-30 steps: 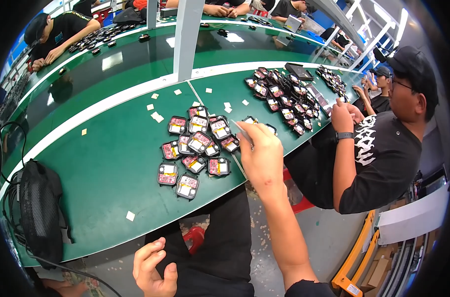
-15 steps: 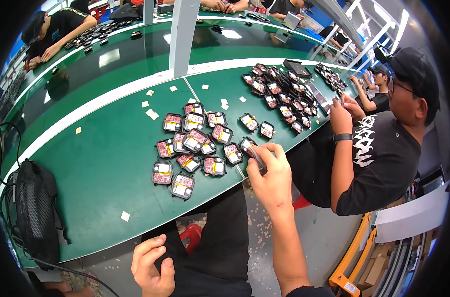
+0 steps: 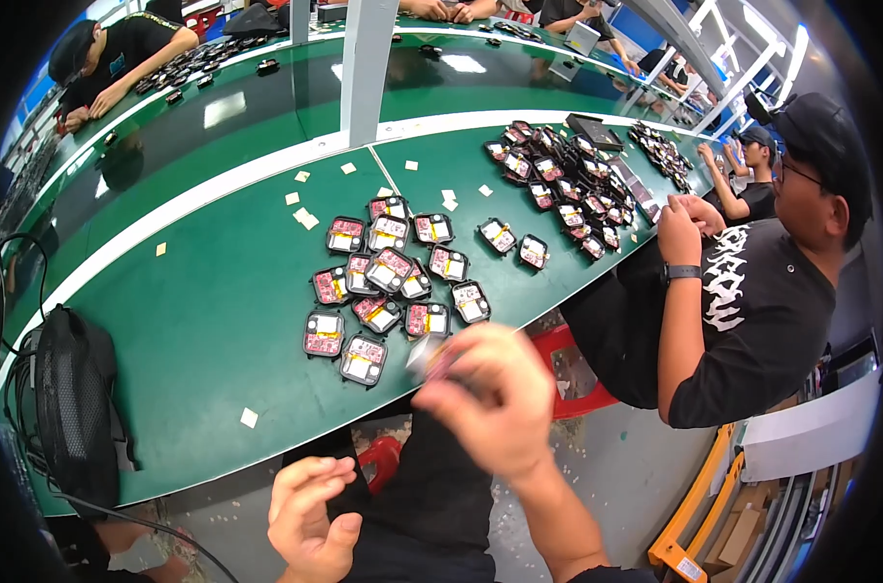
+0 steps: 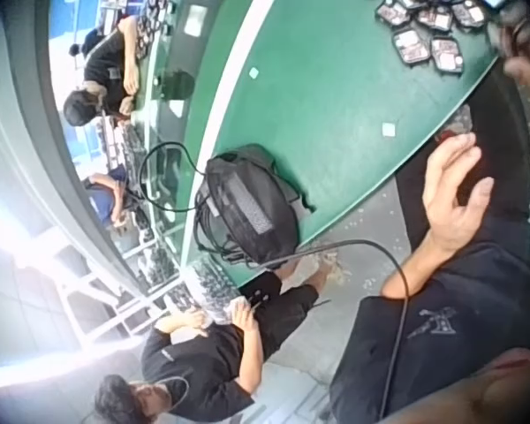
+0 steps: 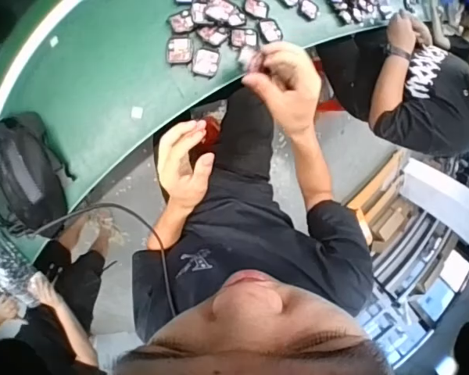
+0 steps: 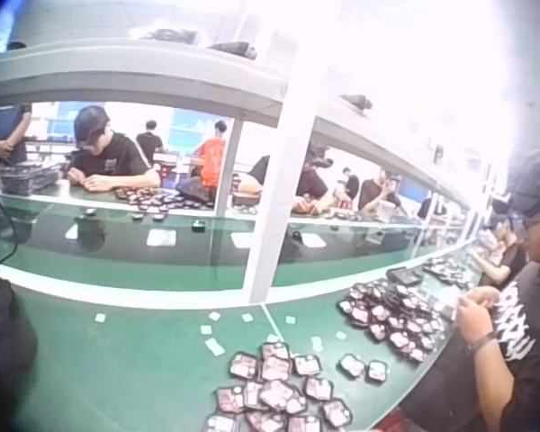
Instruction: The recorder is shown assembling small electronic modules on a production line, using a soldering iron and arranging finished units into a tray.
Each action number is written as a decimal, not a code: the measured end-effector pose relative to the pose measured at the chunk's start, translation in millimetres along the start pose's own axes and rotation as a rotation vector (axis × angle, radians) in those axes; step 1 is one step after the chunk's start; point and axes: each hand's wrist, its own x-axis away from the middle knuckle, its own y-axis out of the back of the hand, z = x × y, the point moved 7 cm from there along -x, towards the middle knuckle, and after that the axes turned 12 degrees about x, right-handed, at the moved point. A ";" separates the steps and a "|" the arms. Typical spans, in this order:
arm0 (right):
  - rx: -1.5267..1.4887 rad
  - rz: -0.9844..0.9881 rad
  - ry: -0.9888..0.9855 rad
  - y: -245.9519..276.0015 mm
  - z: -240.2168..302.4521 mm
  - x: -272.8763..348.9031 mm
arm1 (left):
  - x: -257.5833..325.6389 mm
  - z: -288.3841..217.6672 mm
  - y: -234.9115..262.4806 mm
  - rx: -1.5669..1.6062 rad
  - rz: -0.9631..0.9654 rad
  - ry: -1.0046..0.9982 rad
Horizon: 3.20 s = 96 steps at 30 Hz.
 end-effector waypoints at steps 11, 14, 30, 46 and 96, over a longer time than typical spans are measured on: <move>-0.219 0.505 0.129 -65.0 58.3 42.9 | 2.7 22.5 14.5 0.509 -0.156 0.259; -0.202 0.544 0.145 -65.5 65.8 41.5 | 9.1 24.0 20.7 0.477 -0.103 0.240; 0.136 0.519 0.188 -70.8 66.1 43.5 | 12.4 18.3 26.6 0.334 -0.160 0.160; 0.093 0.524 0.048 -70.2 60.0 45.7 | 11.6 19.3 23.6 0.474 -0.140 0.207; 0.191 0.308 0.277 -57.4 61.5 57.9 | 6.9 19.0 24.1 0.447 -0.057 0.293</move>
